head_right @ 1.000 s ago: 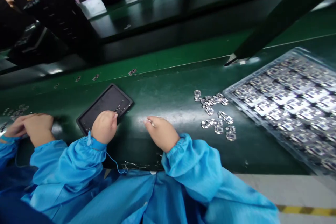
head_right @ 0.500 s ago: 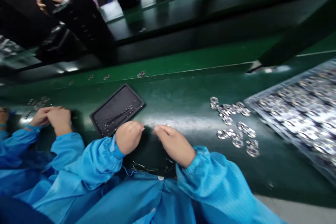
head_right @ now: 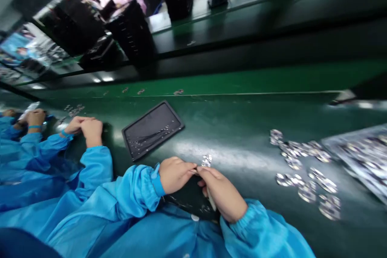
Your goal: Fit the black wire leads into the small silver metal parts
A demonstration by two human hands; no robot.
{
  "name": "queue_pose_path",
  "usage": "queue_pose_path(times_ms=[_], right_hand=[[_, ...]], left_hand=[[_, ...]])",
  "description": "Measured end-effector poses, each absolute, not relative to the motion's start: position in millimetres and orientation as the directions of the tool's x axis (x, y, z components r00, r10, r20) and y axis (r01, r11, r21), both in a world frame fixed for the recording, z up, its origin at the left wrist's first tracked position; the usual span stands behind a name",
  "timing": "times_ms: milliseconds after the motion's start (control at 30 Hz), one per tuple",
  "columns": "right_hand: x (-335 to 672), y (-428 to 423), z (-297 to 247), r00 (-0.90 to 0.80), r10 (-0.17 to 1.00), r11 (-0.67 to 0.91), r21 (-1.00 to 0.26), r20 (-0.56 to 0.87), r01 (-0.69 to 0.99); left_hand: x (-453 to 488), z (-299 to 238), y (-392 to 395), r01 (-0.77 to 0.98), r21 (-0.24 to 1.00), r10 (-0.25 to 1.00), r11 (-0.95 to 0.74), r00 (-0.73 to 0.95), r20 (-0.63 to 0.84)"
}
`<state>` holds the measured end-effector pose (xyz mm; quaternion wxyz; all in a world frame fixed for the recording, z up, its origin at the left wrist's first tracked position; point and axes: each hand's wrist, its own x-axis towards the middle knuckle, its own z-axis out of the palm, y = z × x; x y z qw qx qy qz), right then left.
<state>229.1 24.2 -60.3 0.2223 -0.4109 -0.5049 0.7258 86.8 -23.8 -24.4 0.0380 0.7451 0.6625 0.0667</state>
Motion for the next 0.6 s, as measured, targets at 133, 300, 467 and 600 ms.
queue_pose_path(times_ms=[133, 300, 467, 600], right_hand=[[230, 19, -58, -0.461, 0.725, -0.526, -0.844, -0.511, 0.108], [230, 32, -55, -0.163, 0.839, -0.518, -0.854, -0.518, 0.049], [235, 49, -49, 0.066, 0.901, -0.431, -0.902, -0.429, 0.019], [231, 49, -53, 0.164, 0.978, -0.157, -0.973, -0.129, 0.170]], left_hand=[[84, -30, -22, 0.940, 0.258, 0.970, -0.224, 0.190, 0.150], [89, -47, -10, 0.941, 0.243, 0.941, -0.237, 0.160, 0.297], [96, -62, 0, 0.957, 0.202, 0.945, -0.207, 0.142, 0.295], [96, -67, 5, 0.966, 0.173, 0.963, -0.190, 0.150, 0.222]])
